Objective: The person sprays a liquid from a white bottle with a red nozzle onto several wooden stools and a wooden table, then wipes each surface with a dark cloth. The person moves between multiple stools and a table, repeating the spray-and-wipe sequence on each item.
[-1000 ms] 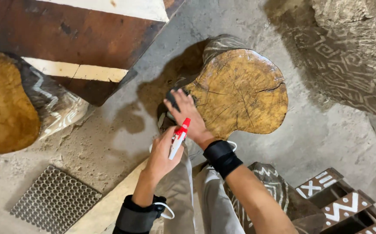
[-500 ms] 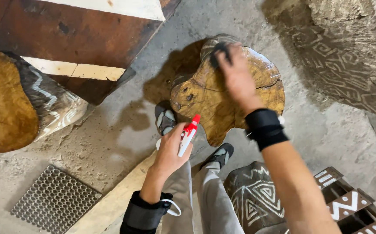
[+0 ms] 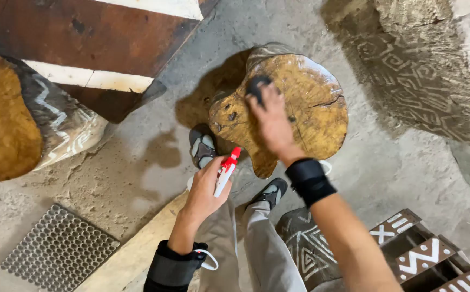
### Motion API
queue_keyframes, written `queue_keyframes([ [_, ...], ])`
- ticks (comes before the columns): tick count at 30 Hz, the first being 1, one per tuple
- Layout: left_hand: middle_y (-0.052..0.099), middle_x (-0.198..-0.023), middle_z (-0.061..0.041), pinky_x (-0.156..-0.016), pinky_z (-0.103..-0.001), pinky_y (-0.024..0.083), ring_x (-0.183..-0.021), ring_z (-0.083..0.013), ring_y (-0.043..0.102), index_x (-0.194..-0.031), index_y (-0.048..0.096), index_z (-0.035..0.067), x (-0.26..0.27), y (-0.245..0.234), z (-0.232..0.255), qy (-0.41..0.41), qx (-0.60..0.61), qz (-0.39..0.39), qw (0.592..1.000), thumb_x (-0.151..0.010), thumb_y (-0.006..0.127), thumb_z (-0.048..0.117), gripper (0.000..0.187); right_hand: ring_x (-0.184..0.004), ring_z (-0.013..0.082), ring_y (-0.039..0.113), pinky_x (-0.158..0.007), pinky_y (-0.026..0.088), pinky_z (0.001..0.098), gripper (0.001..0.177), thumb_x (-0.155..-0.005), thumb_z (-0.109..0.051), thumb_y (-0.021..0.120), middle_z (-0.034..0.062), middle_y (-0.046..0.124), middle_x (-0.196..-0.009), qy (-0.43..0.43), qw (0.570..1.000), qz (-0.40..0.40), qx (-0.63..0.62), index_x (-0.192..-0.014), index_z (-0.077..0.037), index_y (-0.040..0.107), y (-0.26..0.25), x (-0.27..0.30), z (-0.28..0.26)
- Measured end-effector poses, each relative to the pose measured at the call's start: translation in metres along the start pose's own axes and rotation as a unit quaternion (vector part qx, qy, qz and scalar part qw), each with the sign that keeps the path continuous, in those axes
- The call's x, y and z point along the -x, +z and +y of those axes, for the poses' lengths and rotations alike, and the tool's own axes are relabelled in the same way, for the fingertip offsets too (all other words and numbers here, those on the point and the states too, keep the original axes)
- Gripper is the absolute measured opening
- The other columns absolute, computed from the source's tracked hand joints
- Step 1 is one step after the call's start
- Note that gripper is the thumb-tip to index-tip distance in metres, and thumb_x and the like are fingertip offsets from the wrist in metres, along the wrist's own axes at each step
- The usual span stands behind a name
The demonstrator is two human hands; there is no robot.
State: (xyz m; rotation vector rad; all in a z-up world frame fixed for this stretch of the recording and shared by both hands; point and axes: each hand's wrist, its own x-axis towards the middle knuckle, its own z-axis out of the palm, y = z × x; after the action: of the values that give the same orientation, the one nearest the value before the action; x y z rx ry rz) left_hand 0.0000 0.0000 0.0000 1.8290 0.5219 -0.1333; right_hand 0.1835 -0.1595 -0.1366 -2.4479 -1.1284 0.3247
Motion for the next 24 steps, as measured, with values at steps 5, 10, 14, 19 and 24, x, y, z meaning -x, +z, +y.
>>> queue_keyframes([
  [5, 0.07, -0.09, -0.021, -0.066, -0.048, 0.053, -0.08, -0.0429, 0.068, -0.12, 0.06, 0.001, 0.025, 0.02, -0.007, 0.008, -0.019, 0.013, 1.0, -0.08, 0.066, 0.005, 0.041, -0.152, 0.044, 0.03, -0.125, 0.023, 0.0604, 0.057, -0.092, -0.005, 0.054, 0.0195, 0.034, -0.163, -0.071, 0.995, -0.068, -0.008, -0.149, -0.012, 0.052, 0.022, 0.051, -0.039],
  [10, 0.07, -0.095, -0.022, -0.067, -0.048, 0.053, -0.085, -0.0448, 0.067, -0.117, 0.062, 0.003, 0.045, 0.045, -0.008, -0.007, -0.017, 0.022, 1.0, -0.083, 0.065, 0.004, 0.034, -0.153, 0.0414, 0.029, -0.125, 0.023, 0.0579, 0.06, -0.089, -0.008, 0.053, 0.0187, 0.035, -0.163, -0.152, 0.979, -0.132, -0.039, -0.149, -0.013, 0.051, 0.014, 0.079, -0.029],
  [14, 0.07, -0.09, -0.021, -0.07, -0.047, 0.054, -0.083, -0.0426, 0.068, -0.117, 0.061, 0.001, 0.048, 0.056, -0.01, -0.014, 0.017, -0.002, 1.0, -0.081, 0.065, 0.004, 0.036, -0.149, 0.0427, 0.031, -0.122, 0.025, 0.057, 0.054, -0.09, -0.012, 0.053, 0.0219, 0.037, -0.16, -0.211, 0.964, -0.142, -0.08, -0.144, -0.015, 0.054, 0.0, 0.059, 0.017],
  [19, 0.073, -0.097, -0.019, -0.072, -0.044, 0.056, -0.087, -0.0394, 0.071, -0.116, 0.06, 0.002, 0.026, 0.051, 0.002, 0.029, 0.068, -0.005, 0.997, -0.082, 0.062, 0.002, 0.034, -0.153, 0.0472, 0.028, -0.126, 0.027, 0.0559, 0.05, -0.092, -0.011, 0.054, 0.0292, 0.034, -0.161, -0.113, 0.99, -0.077, 0.018, -0.143, -0.014, 0.05, -0.044, 0.006, 0.09],
  [24, 0.068, -0.09, -0.02, -0.067, -0.045, 0.053, -0.078, -0.0401, 0.067, -0.117, 0.06, 0.002, 0.001, 0.041, 0.018, 0.019, 0.016, -0.004, 1.0, -0.08, 0.065, 0.003, 0.037, -0.153, 0.0547, 0.021, -0.124, 0.026, 0.0598, 0.062, -0.099, 0.001, 0.055, 0.0319, 0.023, -0.169, 0.062, 0.998, -0.013, 0.004, -0.159, -0.012, 0.047, -0.071, -0.014, 0.102],
])
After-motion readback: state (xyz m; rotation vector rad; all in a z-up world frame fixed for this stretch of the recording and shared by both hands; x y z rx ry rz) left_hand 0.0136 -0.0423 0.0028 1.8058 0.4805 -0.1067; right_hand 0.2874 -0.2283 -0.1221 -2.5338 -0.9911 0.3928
